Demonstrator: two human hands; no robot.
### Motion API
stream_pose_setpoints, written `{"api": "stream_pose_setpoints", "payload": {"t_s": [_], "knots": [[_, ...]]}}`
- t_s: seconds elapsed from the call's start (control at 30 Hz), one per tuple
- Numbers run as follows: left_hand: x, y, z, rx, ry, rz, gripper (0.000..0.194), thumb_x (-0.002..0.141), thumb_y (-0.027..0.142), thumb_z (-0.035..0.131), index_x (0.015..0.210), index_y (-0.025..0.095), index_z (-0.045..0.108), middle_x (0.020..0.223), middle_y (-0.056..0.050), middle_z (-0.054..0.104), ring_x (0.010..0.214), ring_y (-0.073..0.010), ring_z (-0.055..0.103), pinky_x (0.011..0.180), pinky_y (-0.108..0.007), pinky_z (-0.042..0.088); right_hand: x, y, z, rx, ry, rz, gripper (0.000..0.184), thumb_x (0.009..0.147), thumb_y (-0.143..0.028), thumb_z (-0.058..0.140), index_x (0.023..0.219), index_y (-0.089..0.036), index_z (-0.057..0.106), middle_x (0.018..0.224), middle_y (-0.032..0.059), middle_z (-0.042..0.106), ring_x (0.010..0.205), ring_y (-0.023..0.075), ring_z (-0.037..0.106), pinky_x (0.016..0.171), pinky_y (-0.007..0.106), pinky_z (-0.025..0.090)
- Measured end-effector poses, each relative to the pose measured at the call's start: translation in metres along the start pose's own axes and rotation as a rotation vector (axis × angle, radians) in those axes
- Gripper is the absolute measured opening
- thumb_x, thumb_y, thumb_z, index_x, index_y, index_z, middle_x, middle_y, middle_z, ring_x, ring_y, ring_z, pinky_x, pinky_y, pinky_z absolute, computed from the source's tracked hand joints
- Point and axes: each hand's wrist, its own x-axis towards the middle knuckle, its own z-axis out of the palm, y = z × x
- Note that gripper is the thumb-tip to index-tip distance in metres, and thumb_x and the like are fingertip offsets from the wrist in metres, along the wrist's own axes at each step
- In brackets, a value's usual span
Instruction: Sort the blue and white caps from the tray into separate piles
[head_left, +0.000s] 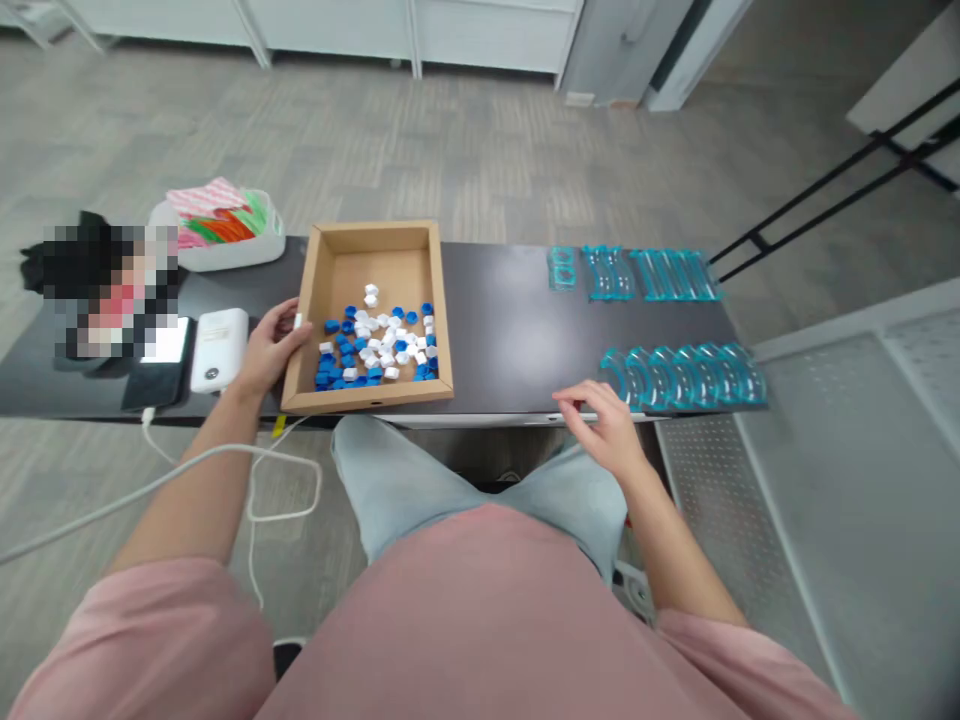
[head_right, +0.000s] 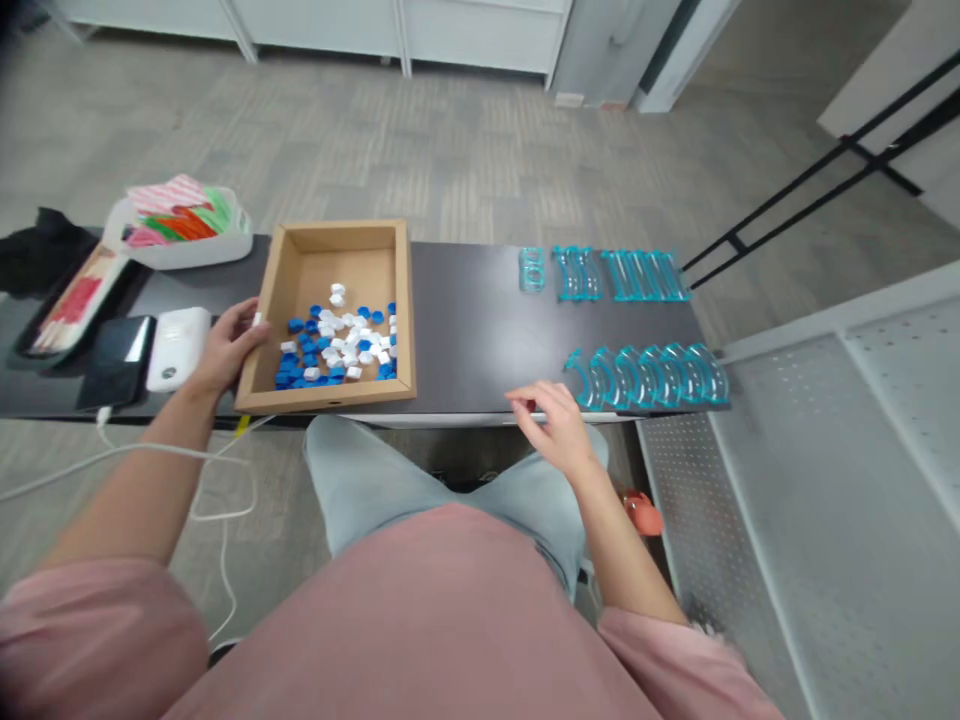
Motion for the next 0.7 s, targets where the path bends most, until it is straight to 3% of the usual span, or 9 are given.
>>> {"api": "stream_pose_setpoints", "payload": {"t_s": [0.17, 0.23, 0.37, 0.53, 0.7], "knots": [[-0.008, 0.0, -0.002, -0.055, -0.031, -0.059, 0.06, 0.077, 0.048, 0.075, 0.136, 0.055, 0.08, 0.142, 0.021, 0.088, 0.151, -0.0343, 0.075, 0.132, -0.06, 0.059, -0.041, 0.02, 0.003, 0.021, -0.015, 0.057, 0.042, 0.119, -0.055, 0.05, 0.118, -0.046, 0.09, 0.11, 0.0097, 0.091, 0.103, 0.0419, 0.084, 0.104, 0.069, 0.062], [-0.009, 0.0, 0.0, -0.06, -0.044, -0.062, 0.073, 0.067, 0.053, 0.078, 0.14, 0.049, 0.083, 0.142, 0.014, 0.09, 0.151, -0.0402, 0.076, 0.131, -0.063, 0.061, -0.048, 0.029, 0.004, 0.032, 0.044, 0.052, 0.039, 0.119, -0.055, 0.052, 0.116, -0.045, 0.089, 0.106, 0.009, 0.09, 0.101, 0.0407, 0.083, 0.102, 0.068, 0.062], [-0.014, 0.004, 0.005, -0.05, -0.01, -0.089, 0.101, 0.056, 0.057, 0.083, 0.151, 0.025, 0.084, 0.145, -0.007, 0.089, 0.15, -0.0493, 0.076, 0.133, -0.065, 0.061, -0.058, 0.047, 0.002, 0.012, 0.16, 0.081, 0.034, 0.118, -0.053, 0.057, 0.117, -0.043, 0.089, 0.105, 0.0096, 0.088, 0.103, 0.0411, 0.082, 0.102, 0.067, 0.062], [-0.02, 0.006, 0.01, -0.08, 0.046, -0.075, 0.091, 0.064, 0.054, 0.085, 0.149, 0.022, 0.086, 0.129, -0.009, 0.09, 0.131, -0.0411, 0.084, 0.123, -0.056, 0.068, -0.064, 0.064, -0.006, -0.123, 0.263, 0.236, 0.033, 0.116, -0.05, 0.06, 0.133, -0.043, 0.087, 0.136, 0.0145, 0.086, 0.134, 0.0463, 0.076, 0.119, 0.072, 0.058], [-0.025, 0.008, 0.013, -0.091, 0.078, -0.068, 0.085, 0.071, 0.047, 0.086, 0.151, 0.017, 0.085, 0.118, -0.009, 0.09, 0.114, -0.0335, 0.086, 0.108, -0.047, 0.074, -0.066, 0.064, -0.01, -0.19, 0.342, 0.323, 0.038, 0.114, -0.052, 0.058, 0.139, -0.043, 0.085, 0.147, 0.0198, 0.08, 0.143, 0.0482, 0.071, 0.125, 0.073, 0.055]]}}
